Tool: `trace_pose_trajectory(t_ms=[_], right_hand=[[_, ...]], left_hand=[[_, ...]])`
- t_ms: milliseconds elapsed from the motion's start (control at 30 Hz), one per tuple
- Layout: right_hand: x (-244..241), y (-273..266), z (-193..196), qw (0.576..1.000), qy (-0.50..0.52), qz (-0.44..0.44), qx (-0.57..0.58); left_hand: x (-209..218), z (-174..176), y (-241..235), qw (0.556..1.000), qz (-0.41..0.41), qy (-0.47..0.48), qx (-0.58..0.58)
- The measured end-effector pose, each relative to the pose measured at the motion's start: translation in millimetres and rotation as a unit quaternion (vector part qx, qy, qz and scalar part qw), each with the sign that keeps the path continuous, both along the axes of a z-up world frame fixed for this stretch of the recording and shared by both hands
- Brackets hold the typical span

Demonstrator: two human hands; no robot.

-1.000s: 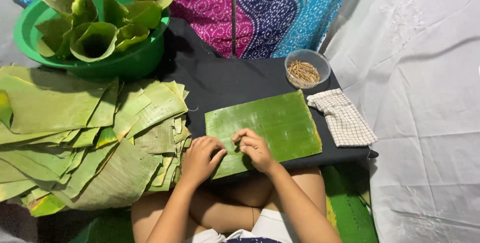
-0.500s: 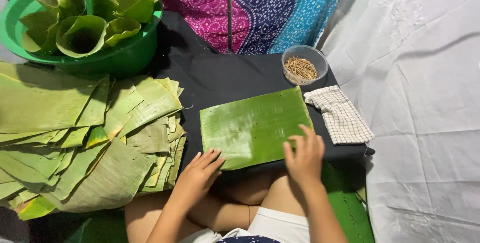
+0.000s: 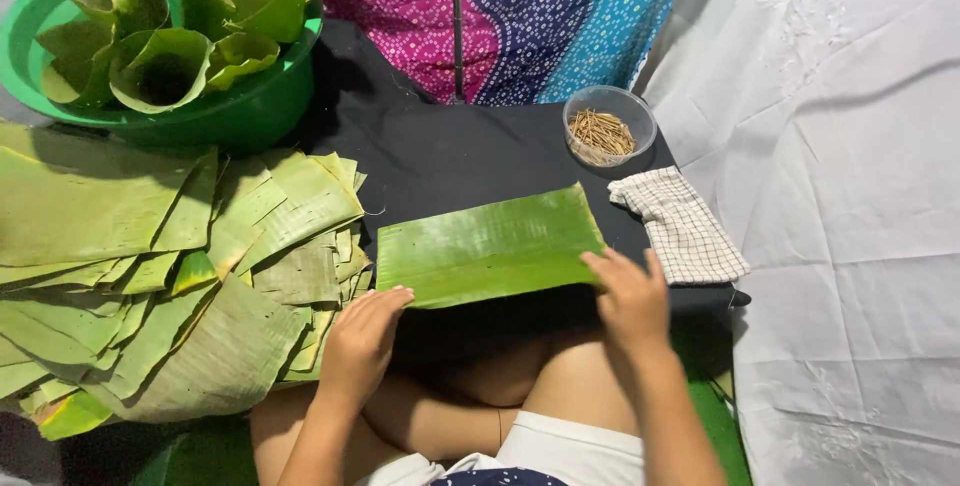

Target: Cleaning banana leaves with a cloth and folding them into cone shapes for food preparation.

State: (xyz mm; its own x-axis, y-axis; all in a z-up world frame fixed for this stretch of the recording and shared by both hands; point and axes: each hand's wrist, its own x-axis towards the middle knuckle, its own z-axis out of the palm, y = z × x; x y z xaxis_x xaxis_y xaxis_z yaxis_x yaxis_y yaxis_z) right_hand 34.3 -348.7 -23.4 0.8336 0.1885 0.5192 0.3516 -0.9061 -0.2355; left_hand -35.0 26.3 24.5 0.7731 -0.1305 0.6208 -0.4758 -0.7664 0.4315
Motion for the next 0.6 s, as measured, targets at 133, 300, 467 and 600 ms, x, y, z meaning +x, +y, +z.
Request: trace_pose_trajectory(t_ms=[133,300,467,600], right_hand=[[-5.1,-29.2,42.5,0.989,0.053,0.036,0.135],[8.8,-31.9,89.7,0.949,-0.062,0.040,0.307],[78.0,-8.9,103.6,0.943,-0.089,0.081,0.310],[106.0,20.6,89.1,0.961,-0.051,0.089,0.257]], left_hand=[[-1.5,16.6,-2.3,0.996,-0.023,0.045,-0.079],[4.0,51.7,-9.9,0.942,-0.001,0.056,-0.332],[46.1,44.0,-4.8,0.910,0.081,0.067,-0.402],[44.9,20.8,-16.6,0.730,0.031,0.261,-0.630]])
